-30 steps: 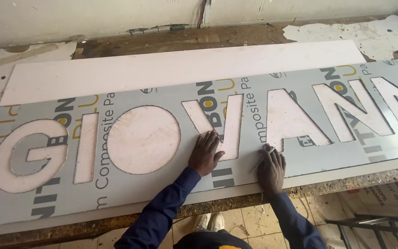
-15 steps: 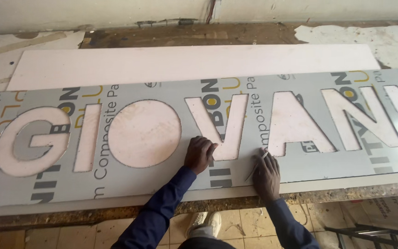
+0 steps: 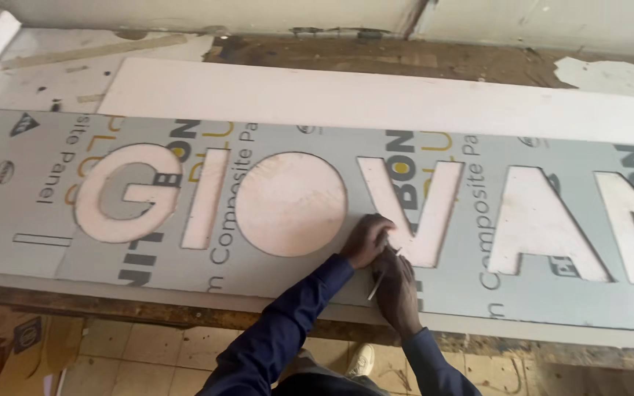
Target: The person traces the outlines of large letters on a composite panel using a pencil. They then lift the panel and place it against the wall, revealing a second panel underneath with the transferred letter outlines. The person smooths the second panel and continues tracing the outlines.
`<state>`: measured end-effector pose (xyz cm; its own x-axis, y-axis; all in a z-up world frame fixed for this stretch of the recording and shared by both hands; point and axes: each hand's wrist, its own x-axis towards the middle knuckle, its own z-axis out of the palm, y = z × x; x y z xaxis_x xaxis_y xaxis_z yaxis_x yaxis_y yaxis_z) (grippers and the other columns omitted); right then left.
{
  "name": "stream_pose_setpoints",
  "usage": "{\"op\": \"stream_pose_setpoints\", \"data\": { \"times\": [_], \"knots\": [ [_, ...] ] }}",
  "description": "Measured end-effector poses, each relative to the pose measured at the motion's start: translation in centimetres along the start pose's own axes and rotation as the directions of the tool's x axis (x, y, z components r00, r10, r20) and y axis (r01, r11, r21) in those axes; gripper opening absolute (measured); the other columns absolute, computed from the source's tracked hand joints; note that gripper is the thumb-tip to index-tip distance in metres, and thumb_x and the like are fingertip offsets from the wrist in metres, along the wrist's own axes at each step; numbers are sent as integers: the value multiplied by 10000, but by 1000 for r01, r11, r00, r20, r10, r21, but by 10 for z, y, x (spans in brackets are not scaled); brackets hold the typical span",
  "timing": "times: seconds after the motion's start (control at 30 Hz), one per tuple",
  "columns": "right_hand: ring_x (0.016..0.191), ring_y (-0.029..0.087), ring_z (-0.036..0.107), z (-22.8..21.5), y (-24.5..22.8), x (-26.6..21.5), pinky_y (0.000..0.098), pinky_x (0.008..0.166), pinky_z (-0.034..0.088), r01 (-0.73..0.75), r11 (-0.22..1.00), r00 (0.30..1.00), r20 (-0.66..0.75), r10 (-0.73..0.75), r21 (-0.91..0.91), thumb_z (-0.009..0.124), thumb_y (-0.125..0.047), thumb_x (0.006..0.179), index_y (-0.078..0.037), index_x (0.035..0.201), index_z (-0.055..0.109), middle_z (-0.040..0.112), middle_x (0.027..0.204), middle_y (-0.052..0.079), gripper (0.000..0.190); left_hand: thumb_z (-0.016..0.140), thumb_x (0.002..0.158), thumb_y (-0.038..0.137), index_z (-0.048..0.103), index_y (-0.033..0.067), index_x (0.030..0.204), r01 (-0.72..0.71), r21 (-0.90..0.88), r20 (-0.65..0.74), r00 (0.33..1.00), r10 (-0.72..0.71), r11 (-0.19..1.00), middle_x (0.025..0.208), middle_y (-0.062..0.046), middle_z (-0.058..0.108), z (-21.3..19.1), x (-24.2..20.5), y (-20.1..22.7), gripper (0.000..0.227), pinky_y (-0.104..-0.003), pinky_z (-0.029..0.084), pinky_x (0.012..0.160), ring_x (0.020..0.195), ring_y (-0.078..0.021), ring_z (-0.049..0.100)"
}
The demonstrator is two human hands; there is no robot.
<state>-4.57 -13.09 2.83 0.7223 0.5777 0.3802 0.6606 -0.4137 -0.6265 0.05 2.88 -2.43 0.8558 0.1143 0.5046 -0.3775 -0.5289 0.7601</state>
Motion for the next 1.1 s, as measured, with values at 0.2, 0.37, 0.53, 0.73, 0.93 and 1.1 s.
{"op": "stream_pose_setpoints", "data": {
  "times": [0.2, 0.37, 0.53, 0.73, 0.93, 1.1],
  "knots": [
    [1170, 356, 619, 15, -19, 9, 483, 950, 491, 105, 954, 990, -61, -127, -280, 510, 126, 728, -103, 1074, 689, 645, 1339, 149, 452, 533, 1038, 349, 638, 64, 1211, 193, -246, 406, 910, -80, 950, 1263, -151, 671, -95, -11, 12, 350, -430, 528, 1063, 1200, -316, 646],
    [1200, 387, 639, 30, -19, 8, 479, 1042, 490, -2, 940, 979, -190, -67, -341, 592, -54, 979, -59, 1157, 657, 674, 1320, 196, 190, 642, 989, 273, 674, 58, 1140, -45, 20, 272, 962, 38, 999, 1225, -166, 668, -201, -44, -31, 265, -450, 442, 1049, 1206, -330, 589],
    [1284, 370, 648, 53, -32, 11, 479, 1089, 474, -113, 895, 971, -238, 7, -432, 614, 20, 925, -89, 1172, 703, 706, 1349, 189, 284, 741, 859, 211, 649, 83, 1083, -39, 361, 86, 996, 9, 932, 1231, -166, 589, -323, -68, -75, 273, -512, 427, 973, 1217, -375, 542],
    [1268, 427, 564, 74, -44, 45, 558, 950, 448, -447, 742, 894, -234, 382, -499, 653, -503, 945, -136, 1412, 624, 678, 1310, 188, 595, 745, 844, 275, 554, 47, 1106, 86, 588, 57, 987, -148, 804, 1302, -292, 478, -387, -69, -139, 396, -629, 361, 1044, 1246, -529, 420],
    [1228, 468, 532, 85, -46, 79, 609, 912, 428, -494, 688, 865, -221, 450, -532, 585, -653, 900, -95, 1522, 522, 652, 1317, 270, 839, 742, 839, 413, 555, 106, 1194, 315, 782, -199, 944, -263, 538, 1543, -280, 428, -378, -65, -166, 505, -712, 401, 963, 1403, -567, 372],
    [1201, 507, 545, 75, -23, 86, 618, 872, 469, -493, 684, 867, -245, 433, -537, 719, -570, 873, -80, 1444, 575, 625, 1305, 308, 766, 857, 755, 237, 615, 82, 1001, 220, 826, -144, 973, -182, 519, 1109, -214, 611, -394, -52, -163, 379, -525, 485, 728, 971, -422, 584]
  ]
}}
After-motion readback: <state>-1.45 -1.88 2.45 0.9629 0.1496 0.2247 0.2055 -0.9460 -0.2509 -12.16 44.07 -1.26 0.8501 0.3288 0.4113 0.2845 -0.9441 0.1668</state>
